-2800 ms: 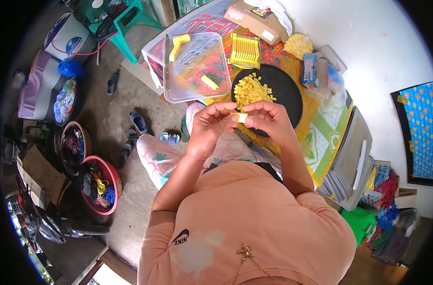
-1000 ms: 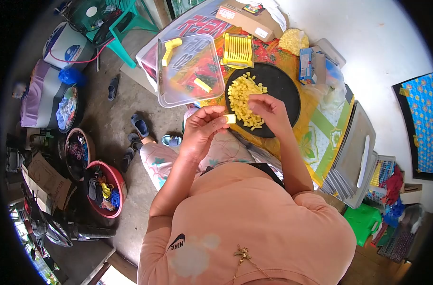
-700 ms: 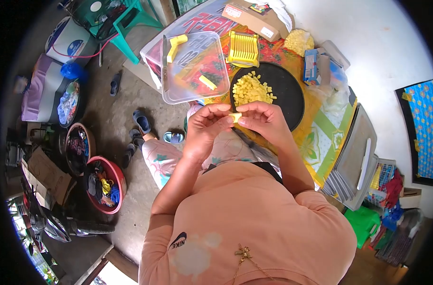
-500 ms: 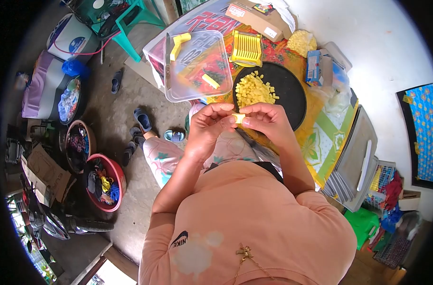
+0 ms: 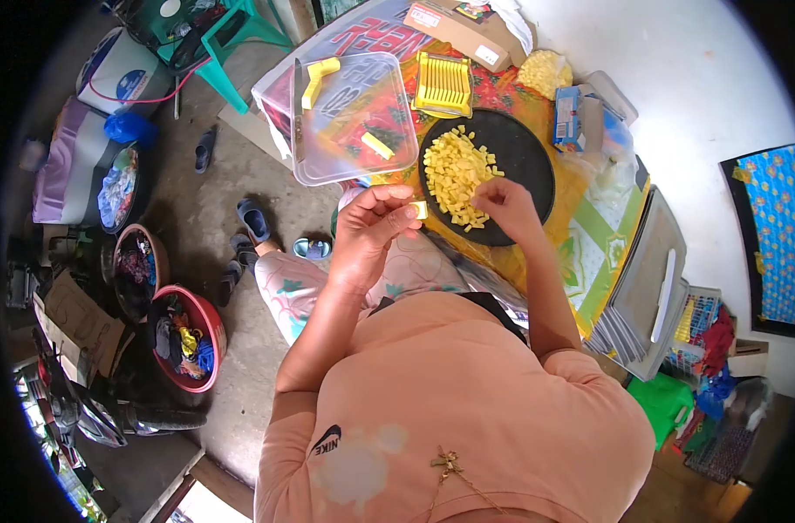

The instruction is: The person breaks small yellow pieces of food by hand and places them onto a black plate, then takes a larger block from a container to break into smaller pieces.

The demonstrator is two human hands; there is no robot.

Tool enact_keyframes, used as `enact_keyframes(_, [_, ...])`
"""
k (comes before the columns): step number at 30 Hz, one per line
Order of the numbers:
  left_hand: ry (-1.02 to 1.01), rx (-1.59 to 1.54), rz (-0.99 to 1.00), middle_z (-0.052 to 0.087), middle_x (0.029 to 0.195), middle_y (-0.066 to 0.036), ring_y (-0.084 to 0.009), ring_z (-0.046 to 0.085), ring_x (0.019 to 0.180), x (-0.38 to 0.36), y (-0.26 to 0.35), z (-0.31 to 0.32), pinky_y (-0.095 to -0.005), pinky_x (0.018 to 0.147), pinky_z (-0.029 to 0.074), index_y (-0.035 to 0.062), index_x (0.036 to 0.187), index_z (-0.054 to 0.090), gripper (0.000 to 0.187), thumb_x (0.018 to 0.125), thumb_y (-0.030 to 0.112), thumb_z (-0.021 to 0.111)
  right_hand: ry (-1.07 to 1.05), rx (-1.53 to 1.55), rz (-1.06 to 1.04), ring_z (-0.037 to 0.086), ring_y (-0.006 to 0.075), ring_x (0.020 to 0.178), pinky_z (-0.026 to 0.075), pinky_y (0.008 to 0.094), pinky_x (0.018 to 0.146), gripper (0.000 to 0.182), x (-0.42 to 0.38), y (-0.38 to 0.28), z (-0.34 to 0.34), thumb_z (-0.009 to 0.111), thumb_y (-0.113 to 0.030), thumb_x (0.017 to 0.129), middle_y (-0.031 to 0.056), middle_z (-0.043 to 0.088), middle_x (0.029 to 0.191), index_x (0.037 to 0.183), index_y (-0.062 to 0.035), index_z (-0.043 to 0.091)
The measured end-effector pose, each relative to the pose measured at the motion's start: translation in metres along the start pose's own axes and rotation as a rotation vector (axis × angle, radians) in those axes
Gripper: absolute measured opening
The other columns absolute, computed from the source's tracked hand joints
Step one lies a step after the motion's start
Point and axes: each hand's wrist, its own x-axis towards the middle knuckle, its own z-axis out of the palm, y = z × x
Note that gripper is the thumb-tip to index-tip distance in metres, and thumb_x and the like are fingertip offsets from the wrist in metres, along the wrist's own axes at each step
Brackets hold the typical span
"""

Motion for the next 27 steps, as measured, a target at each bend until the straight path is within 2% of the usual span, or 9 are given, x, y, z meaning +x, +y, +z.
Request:
enact_keyframes(3, [-0.001, -0.005, -0.017, 0.064, 0.087, -0.006, -0.0138, 0.064, 0.072, 0.001, -0.002, 0.001, -0.026, 0.064, 0.051, 0.0023, 0.103, 0.062, 0.022, 0.082, -0.004, 0.062, 0.014, -0.158, 0.083, 0.061, 0.0152, 0.063, 0.046, 0.0286, 0.06, 0.017, -0.007, 0.009, 0.008, 0.07, -0.018, 0.077, 0.0081, 0.065, 0.07, 0.084, -0.0027, 0.067])
enact_keyframes(6, [0.008, -0.008, -0.042, 0.064, 0.085, -0.006, -0.0134, 0.063, 0.071, 0.002, -0.003, 0.004, -0.0255, 0.063, 0.05, 0.0015, 0.102, 0.061, 0.021, 0.082, -0.003, 0.062, 0.059, -0.17, 0.051, 0.062, 0.0191, 0.063, 0.047, 0.0309, 0.06, 0.02, -0.008, 0.017, 0.017, 0.071, -0.022, 0.077, 0.0099, 0.066, 0.073, 0.086, -0.0047, 0.069])
enact_keyframes(9, [0.0, -0.008, -0.045, 0.064, 0.083, -0.005, -0.0131, 0.063, 0.071, 0.003, -0.005, 0.004, -0.0251, 0.063, 0.05, 0.0011, 0.102, 0.061, 0.02, 0.083, -0.003, 0.062, 0.076, -0.216, 0.132, 0.063, 0.0216, 0.064, 0.047, 0.032, 0.061, 0.023, -0.008, 0.012, 0.019, 0.072, -0.024, 0.077, 0.0113, 0.067, 0.076, 0.09, -0.006, 0.069])
enact_keyframes(12, [0.002, -0.008, -0.047, 0.064, 0.084, -0.006, -0.0131, 0.063, 0.071, 0.004, -0.006, 0.002, -0.0251, 0.064, 0.05, 0.0017, 0.102, 0.061, 0.02, 0.083, -0.003, 0.063, 0.117, -0.179, 0.09, 0.063, 0.0171, 0.064, 0.047, 0.0305, 0.061, 0.023, -0.006, 0.005, 0.015, 0.071, -0.024, 0.079, 0.0092, 0.067, 0.073, 0.092, -0.0045, 0.07])
enact_keyframes(15, [-0.008, -0.001, -0.038, 0.065, 0.086, -0.006, -0.0127, 0.063, 0.072, 0.005, -0.007, 0.002, -0.0252, 0.064, 0.05, 0.0026, 0.103, 0.062, 0.021, 0.082, -0.004, 0.063, 0.056, 0.185, 0.042, 0.063, 0.0114, 0.07, 0.048, 0.0273, 0.063, 0.026, -0.008, -0.004, 0.015, 0.069, -0.021, 0.082, 0.006, 0.068, 0.079, 0.098, -0.0013, 0.068])
enact_keyframes(18, [-0.018, 0.005, -0.024, 0.065, 0.088, -0.007, -0.0126, 0.062, 0.074, 0.006, -0.011, 0.002, -0.0255, 0.066, 0.05, 0.0033, 0.103, 0.062, 0.023, 0.082, -0.004, 0.063, -0.152, 0.655, 0.003, 0.062, 0.0085, 0.079, 0.049, 0.0239, 0.069, 0.028, -0.024, -0.055, 0.013, 0.068, -0.014, 0.084, 0.0047, 0.067, 0.088, 0.107, 0.0012, 0.063])
enact_keyframes(22, [-0.056, 0.045, 0.013, 0.065, 0.089, -0.006, -0.0117, 0.061, 0.078, 0.006, -0.009, 0.005, -0.0246, 0.067, 0.05, 0.0024, 0.105, 0.061, 0.026, 0.08, -0.004, 0.066, -0.261, 0.691, -0.089, 0.062, 0.0088, 0.084, 0.05, 0.0224, 0.077, 0.031, -0.038, -0.093, 0.016, 0.068, -0.003, 0.082, 0.0061, 0.066, 0.094, 0.112, 0.0015, 0.06])
enact_keyframes(27, [-0.102, 0.079, 0.062, 0.066, 0.092, -0.01, -0.014, 0.061, 0.08, 0.002, -0.007, 0.004, -0.027, 0.068, 0.051, 0.002, 0.106, 0.06, 0.026, 0.081, -0.006, 0.063, -0.315, 0.711, -0.107, 0.062, 0.008, 0.083, 0.05, 0.0206, 0.075, 0.027, -0.038, -0.106, 0.018, 0.067, -0.002, 0.082, 0.0063, 0.066, 0.095, 0.108, 0.0037, 0.061])
